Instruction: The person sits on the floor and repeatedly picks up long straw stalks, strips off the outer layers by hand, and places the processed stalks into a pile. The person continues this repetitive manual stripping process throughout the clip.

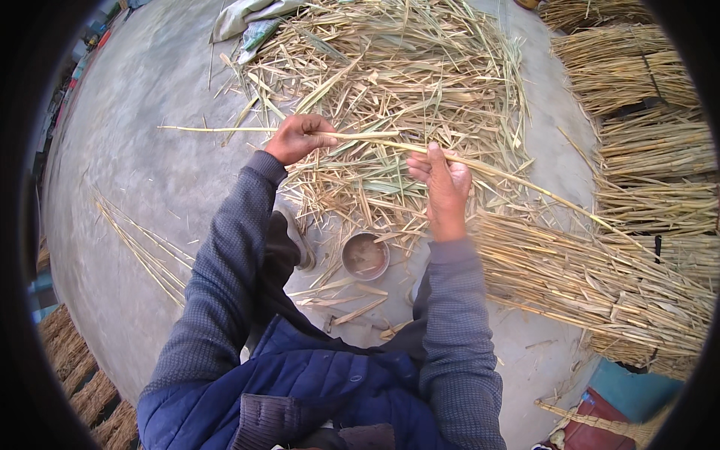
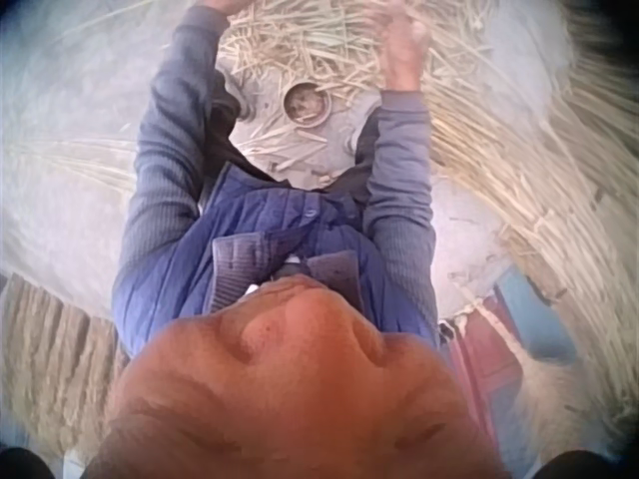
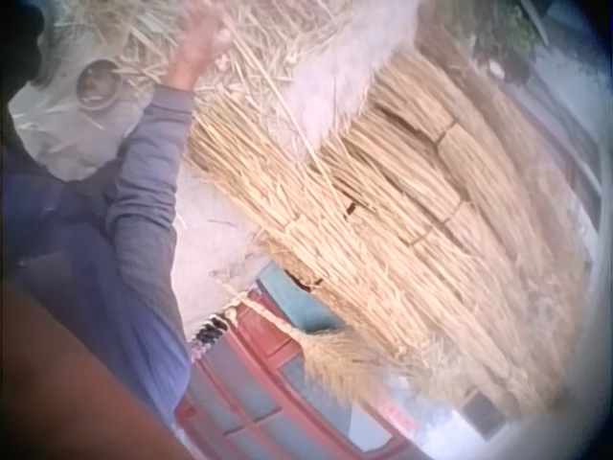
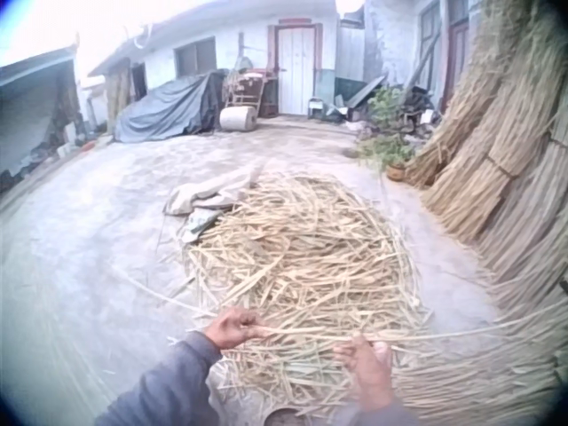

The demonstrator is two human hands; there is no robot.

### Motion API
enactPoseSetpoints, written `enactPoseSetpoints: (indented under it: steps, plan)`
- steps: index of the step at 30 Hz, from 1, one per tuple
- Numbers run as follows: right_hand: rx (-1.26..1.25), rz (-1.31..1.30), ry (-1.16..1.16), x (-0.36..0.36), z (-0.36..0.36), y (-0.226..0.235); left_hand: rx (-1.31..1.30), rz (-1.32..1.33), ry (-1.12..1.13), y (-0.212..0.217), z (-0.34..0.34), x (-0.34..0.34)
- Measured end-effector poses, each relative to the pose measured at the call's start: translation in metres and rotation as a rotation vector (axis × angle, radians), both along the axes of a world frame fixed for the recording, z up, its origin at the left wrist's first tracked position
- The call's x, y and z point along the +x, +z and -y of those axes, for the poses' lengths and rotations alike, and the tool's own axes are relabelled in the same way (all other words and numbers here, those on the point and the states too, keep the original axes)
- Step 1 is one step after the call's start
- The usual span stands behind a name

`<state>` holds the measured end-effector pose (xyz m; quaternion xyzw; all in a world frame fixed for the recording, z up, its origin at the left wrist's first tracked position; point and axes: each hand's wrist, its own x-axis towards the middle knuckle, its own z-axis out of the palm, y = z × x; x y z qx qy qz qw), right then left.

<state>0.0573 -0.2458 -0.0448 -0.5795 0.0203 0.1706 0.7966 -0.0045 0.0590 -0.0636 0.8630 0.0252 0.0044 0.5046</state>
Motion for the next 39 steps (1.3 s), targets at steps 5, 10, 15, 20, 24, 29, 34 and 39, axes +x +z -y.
enactPoseSetpoints:
  steps: [5, 10, 15, 20, 24, 29, 34, 39]
  plan:
    - [0.006, 0.039, -0.015, -0.002, -0.003, 0.004, -0.239, -0.100, 0.105, -0.001, 0.002, -0.002]
    - [-0.002, 0.000, -0.047, -0.003, -0.004, 0.002, -0.521, 0.134, 0.179, 0.007, 0.001, -0.003]
    - [-0.063, 0.000, -0.064, -0.004, -0.002, -0.004, -0.472, 0.279, 0.402, 0.017, -0.024, -0.001]
    - [-0.098, -0.011, -0.039, -0.006, -0.003, -0.004, -0.254, 0.321, 0.532, 0.032, -0.036, -0.001]
    - [-0.053, 0.034, 0.009, -0.014, -0.015, -0.004, 0.822, 0.485, 0.251, 0.032, 0.017, 0.002]
    - [-0.046, 0.042, 0.097, -0.022, -0.035, -0.008, 0.538, 0.360, -0.224, 0.028, 0.067, 0.007]
    - [-0.018, 0.078, -0.024, -0.007, -0.015, 0.001, 0.492, 0.185, -0.118, 0.017, 0.022, 0.000]
    - [-0.104, -0.008, -0.165, 0.010, 0.006, 0.011, 0.755, -0.114, 0.043, 0.013, -0.018, -0.012]
